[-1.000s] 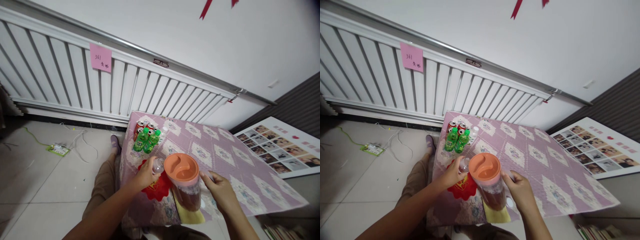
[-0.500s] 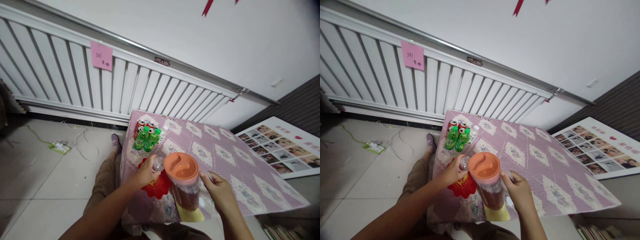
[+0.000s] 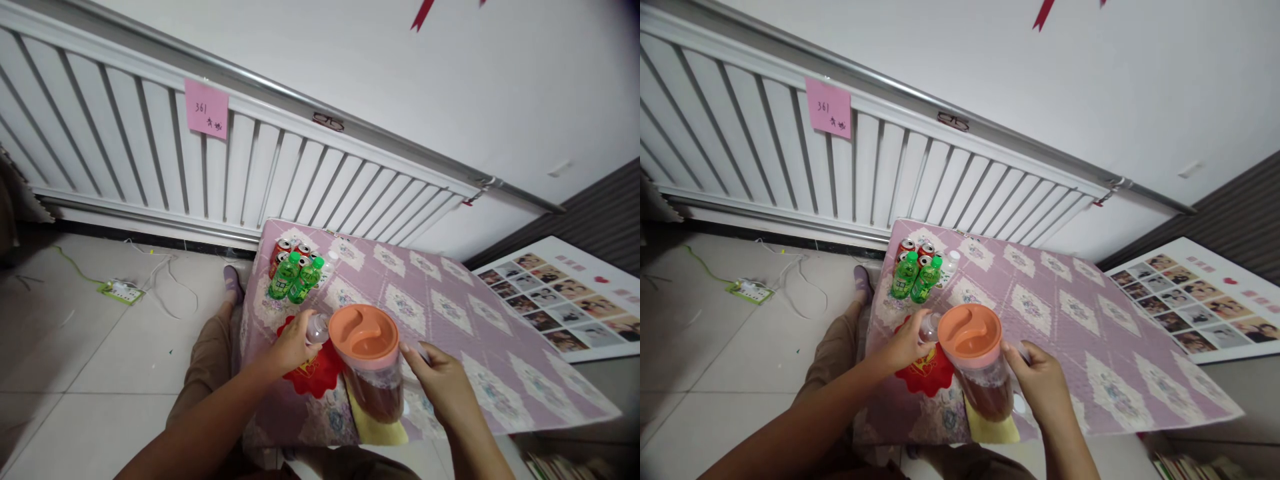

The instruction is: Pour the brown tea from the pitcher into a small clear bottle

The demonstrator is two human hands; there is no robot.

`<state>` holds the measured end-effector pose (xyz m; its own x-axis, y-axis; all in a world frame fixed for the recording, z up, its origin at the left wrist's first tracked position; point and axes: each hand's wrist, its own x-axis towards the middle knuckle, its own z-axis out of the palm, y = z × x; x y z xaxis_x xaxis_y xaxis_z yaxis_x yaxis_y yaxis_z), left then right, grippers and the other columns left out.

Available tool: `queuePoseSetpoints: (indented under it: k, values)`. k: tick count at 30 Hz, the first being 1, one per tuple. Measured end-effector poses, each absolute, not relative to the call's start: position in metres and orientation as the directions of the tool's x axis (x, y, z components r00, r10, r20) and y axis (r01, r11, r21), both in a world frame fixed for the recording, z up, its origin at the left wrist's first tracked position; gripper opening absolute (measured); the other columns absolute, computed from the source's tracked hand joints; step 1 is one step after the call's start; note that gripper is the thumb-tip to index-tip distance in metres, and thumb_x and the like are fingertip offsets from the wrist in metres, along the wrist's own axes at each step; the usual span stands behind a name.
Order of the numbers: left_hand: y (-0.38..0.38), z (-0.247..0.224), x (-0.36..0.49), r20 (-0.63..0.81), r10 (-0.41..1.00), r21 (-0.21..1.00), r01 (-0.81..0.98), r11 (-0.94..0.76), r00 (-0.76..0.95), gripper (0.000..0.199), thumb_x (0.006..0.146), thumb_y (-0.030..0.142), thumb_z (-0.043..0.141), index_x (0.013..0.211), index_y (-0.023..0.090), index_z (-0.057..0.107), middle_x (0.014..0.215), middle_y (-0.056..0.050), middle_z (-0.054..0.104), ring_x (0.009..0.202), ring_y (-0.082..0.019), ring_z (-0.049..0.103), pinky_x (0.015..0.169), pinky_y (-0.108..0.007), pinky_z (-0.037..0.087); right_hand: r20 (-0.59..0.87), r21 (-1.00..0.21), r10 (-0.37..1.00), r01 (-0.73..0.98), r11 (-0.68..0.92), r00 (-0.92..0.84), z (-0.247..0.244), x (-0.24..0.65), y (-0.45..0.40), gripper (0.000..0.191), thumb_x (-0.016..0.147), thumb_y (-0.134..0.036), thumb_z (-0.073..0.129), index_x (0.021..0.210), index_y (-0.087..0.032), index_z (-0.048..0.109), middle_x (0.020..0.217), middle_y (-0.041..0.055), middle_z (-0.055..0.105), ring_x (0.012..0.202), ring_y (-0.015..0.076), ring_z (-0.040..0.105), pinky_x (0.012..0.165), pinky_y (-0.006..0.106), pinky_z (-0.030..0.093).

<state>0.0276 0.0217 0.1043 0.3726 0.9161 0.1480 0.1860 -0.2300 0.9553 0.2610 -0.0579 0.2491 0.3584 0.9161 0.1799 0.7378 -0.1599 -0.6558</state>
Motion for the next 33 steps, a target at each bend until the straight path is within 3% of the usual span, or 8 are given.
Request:
queuePoseSetpoints:
  k: [33]
  values:
    - [0.023, 0.1, 0.028, 0.156, 0.918, 0.954, 0.185, -0.236, 0.365, 0.078, 0.07, 0.011, 0.073, 0.138, 0.022, 0.038, 0.137, -0.013, 0.052, 0.114, -0.025, 0.058, 0.099, -0.041, 0.046, 0.189, -0.675, 0.906, 0.72, -0.161, 0.379, 0.267, 0.24, -0.06, 0.048, 0.074, -0.06, 0.065, 0.051, -0.021, 0.047, 0.049, -0.0052, 0.034, 0.049, 0.0104, 0.034, 0.045, 0.024, 0.032]
